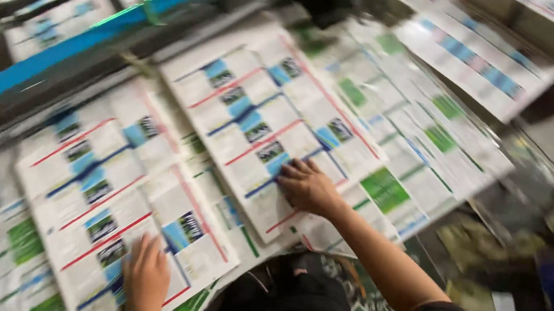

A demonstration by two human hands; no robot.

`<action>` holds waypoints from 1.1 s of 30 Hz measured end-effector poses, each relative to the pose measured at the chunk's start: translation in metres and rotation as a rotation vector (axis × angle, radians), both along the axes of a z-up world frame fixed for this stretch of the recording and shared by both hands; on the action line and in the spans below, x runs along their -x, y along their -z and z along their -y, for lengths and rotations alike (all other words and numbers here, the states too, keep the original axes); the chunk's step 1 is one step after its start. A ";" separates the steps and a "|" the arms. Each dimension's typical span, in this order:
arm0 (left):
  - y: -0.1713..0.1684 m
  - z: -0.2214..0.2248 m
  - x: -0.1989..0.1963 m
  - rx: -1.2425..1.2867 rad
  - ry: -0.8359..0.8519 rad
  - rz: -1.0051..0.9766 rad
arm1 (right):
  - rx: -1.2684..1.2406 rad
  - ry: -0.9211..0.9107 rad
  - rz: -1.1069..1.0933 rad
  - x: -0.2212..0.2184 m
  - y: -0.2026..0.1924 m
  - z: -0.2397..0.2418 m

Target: The person repeatedly picks up printed paper sheets from a conveyor and stacks them into two neat piles on the table. The hands work continuously, aligning each sheet before placing it down.

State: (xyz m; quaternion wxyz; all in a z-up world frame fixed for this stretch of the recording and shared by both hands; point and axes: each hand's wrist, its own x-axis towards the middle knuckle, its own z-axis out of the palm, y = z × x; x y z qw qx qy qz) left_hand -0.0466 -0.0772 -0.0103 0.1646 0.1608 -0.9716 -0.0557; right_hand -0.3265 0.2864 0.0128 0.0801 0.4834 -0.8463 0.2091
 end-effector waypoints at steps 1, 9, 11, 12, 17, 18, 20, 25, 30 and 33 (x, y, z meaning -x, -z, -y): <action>0.019 0.000 -0.015 -0.006 0.045 0.012 | -0.006 0.045 0.012 -0.010 -0.009 -0.015; 0.145 0.042 -0.093 0.032 0.025 0.176 | -0.100 -0.051 0.116 -0.026 -0.020 -0.046; 0.164 0.055 -0.088 0.010 0.150 0.041 | -0.155 -0.046 0.157 -0.026 -0.035 -0.042; 0.173 0.062 -0.084 -0.018 0.257 -0.101 | -0.212 -0.056 0.193 -0.024 -0.044 -0.040; 0.179 0.069 -0.072 0.007 0.450 -0.337 | -0.151 -0.051 0.192 -0.015 -0.069 -0.037; 0.177 0.069 -0.072 0.052 0.459 -0.313 | -0.068 -0.023 0.096 -0.015 -0.078 -0.037; 0.173 0.067 -0.076 0.140 0.467 -0.261 | 0.098 0.026 -0.095 -0.015 -0.095 -0.035; 0.107 0.017 -0.096 0.056 0.118 -0.123 | 0.140 -0.047 -0.217 -0.041 -0.102 -0.033; 0.025 -0.037 -0.083 -0.051 0.085 -0.132 | -0.063 -0.016 -0.046 -0.044 -0.026 -0.030; -0.001 -0.048 -0.078 -0.092 0.102 -0.197 | -0.052 0.016 -0.072 -0.035 -0.020 -0.022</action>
